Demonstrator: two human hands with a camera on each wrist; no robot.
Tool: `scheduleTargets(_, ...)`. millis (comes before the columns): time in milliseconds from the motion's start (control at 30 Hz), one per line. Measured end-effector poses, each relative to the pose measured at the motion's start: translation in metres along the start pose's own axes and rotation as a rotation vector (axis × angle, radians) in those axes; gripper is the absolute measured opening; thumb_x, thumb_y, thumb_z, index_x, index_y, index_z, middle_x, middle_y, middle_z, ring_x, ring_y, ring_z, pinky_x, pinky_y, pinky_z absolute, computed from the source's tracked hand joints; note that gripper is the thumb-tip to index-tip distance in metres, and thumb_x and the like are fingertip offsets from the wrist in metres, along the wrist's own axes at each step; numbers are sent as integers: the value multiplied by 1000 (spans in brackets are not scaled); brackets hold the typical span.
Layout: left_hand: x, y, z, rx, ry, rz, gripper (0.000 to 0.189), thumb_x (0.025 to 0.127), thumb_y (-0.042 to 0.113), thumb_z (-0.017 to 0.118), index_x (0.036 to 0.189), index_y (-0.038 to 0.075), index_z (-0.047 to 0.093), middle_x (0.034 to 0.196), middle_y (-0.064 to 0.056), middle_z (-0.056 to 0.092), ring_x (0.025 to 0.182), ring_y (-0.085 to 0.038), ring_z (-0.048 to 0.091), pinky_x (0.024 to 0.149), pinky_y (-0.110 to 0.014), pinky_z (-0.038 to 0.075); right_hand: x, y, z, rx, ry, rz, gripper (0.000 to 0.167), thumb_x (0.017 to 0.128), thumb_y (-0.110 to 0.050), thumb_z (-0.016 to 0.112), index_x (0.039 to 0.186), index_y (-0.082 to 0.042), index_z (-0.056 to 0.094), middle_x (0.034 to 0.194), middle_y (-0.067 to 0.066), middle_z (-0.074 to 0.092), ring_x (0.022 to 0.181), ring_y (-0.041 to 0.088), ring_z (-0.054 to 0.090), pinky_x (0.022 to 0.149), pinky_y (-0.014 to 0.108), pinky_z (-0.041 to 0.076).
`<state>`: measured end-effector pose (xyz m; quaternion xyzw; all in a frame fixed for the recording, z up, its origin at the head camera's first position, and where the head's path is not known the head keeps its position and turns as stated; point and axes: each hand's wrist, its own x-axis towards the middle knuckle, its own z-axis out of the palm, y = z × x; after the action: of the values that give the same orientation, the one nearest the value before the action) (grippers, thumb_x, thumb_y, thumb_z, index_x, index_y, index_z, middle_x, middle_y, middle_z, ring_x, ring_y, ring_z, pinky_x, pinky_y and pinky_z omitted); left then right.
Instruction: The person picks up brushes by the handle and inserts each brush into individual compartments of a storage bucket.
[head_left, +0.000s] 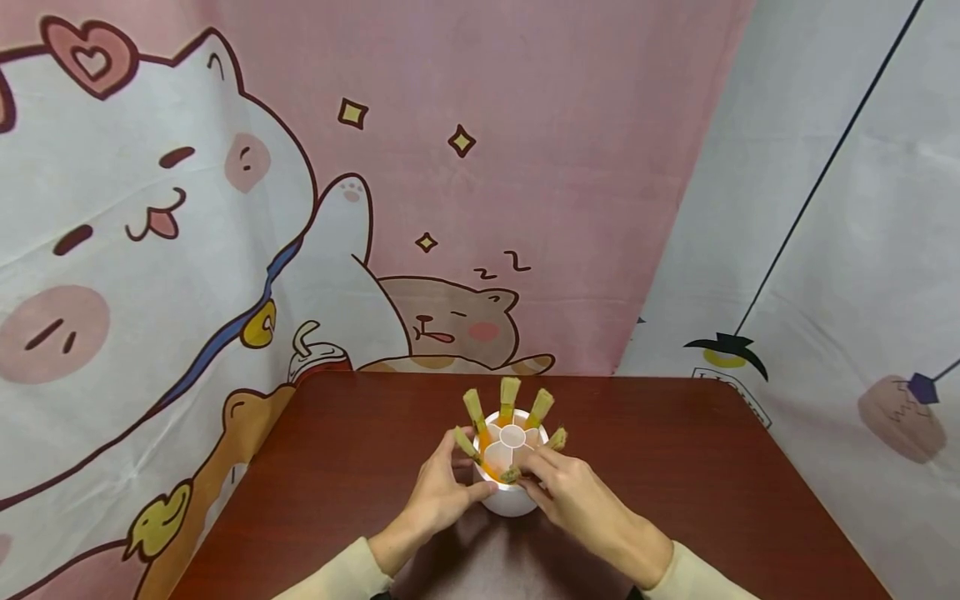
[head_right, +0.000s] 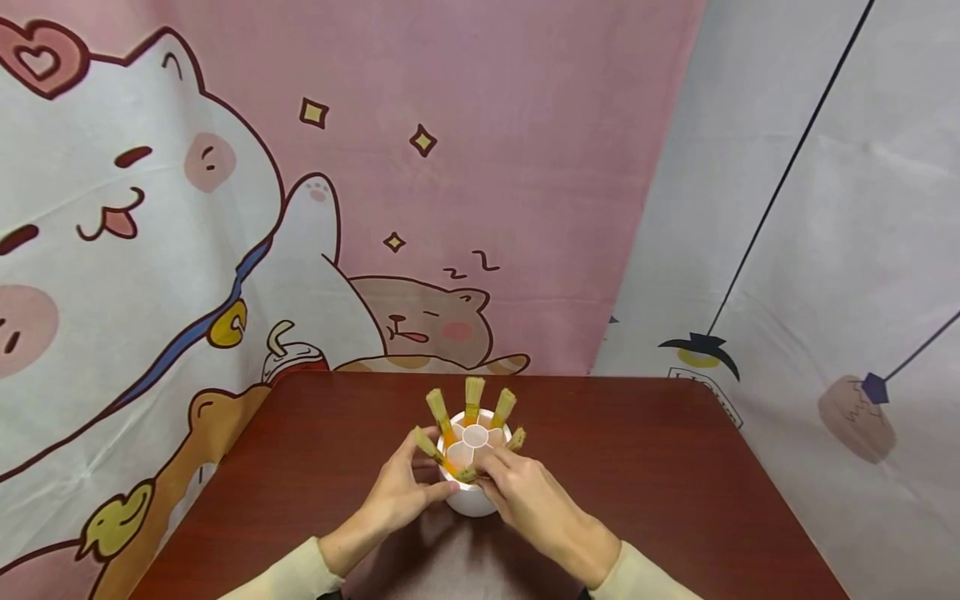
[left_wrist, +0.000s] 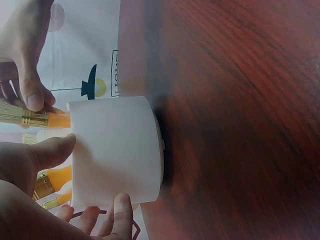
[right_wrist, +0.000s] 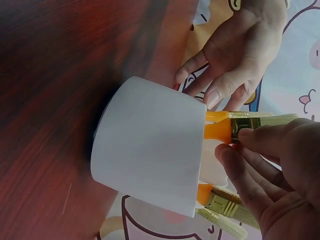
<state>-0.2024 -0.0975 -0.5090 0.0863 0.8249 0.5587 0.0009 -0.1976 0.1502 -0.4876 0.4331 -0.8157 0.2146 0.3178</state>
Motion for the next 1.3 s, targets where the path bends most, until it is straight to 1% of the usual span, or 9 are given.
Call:
scheduleTargets(267, 0, 0, 0, -2, -5, 2, 83, 86, 6, 102, 157, 13, 60, 150, -23, 73, 134, -50, 76, 97, -60, 72, -4, 1, 1, 17, 1, 14, 43, 79, 4, 103, 110, -9, 76, 104, 1, 80, 86, 10, 79, 73, 18, 65)
scheduleTargets(433, 1, 0, 0, 6, -2, 1, 83, 87, 6, 102, 157, 14, 60, 149, -22, 74, 134, -49, 76, 96, -57, 73, -5, 2, 0, 18, -10, 21, 42, 81, 3, 102, 113, -8, 77, 106, 1, 82, 90, 10, 80, 75, 20, 66)
scheduleTargets(667, 1, 0, 0, 6, 1, 2, 83, 87, 5, 102, 157, 13, 60, 147, -23, 75, 133, -49, 76, 97, -59, 72, -5, 1, -1, 2, -4, 28, 40, 80, 2, 103, 111, -7, 79, 104, 2, 82, 85, 10, 79, 73, 17, 65)
scheduleTargets(900, -1, 0, 1, 6, 0, -5, 83, 86, 6, 102, 158, 13, 60, 155, -21, 71, 134, -47, 76, 99, -62, 71, -5, 1, -6, 19, 7, 36, 44, 81, 4, 102, 118, -6, 81, 99, 0, 80, 80, 5, 73, 69, 14, 60)
scheduleTargets(1000, -1, 0, 1, 7, 3, -5, 83, 86, 6, 102, 158, 13, 60, 156, -21, 71, 133, -46, 76, 99, -62, 71, -4, 0, -9, 18, 21, 29, 44, 80, 6, 102, 118, -5, 82, 102, 0, 82, 81, 7, 75, 71, 13, 62)
scheduleTargets(1167, -1, 0, 2, 4, 7, 0, 82, 86, 5, 102, 157, 13, 61, 156, -21, 71, 133, -46, 76, 99, -62, 71, -3, 0, -15, -2, 46, 23, 46, 77, 7, 102, 117, -5, 83, 108, 0, 84, 89, 11, 82, 77, 20, 68)
scheduleTargets(1300, -1, -1, 2, 3, 10, -1, 82, 85, 5, 102, 156, 13, 61, 154, -20, 72, 132, -45, 77, 98, -62, 71, -2, 1, -19, 0, 67, 20, 47, 74, 9, 102, 115, -5, 84, 107, 1, 85, 89, 12, 83, 77, 19, 68)
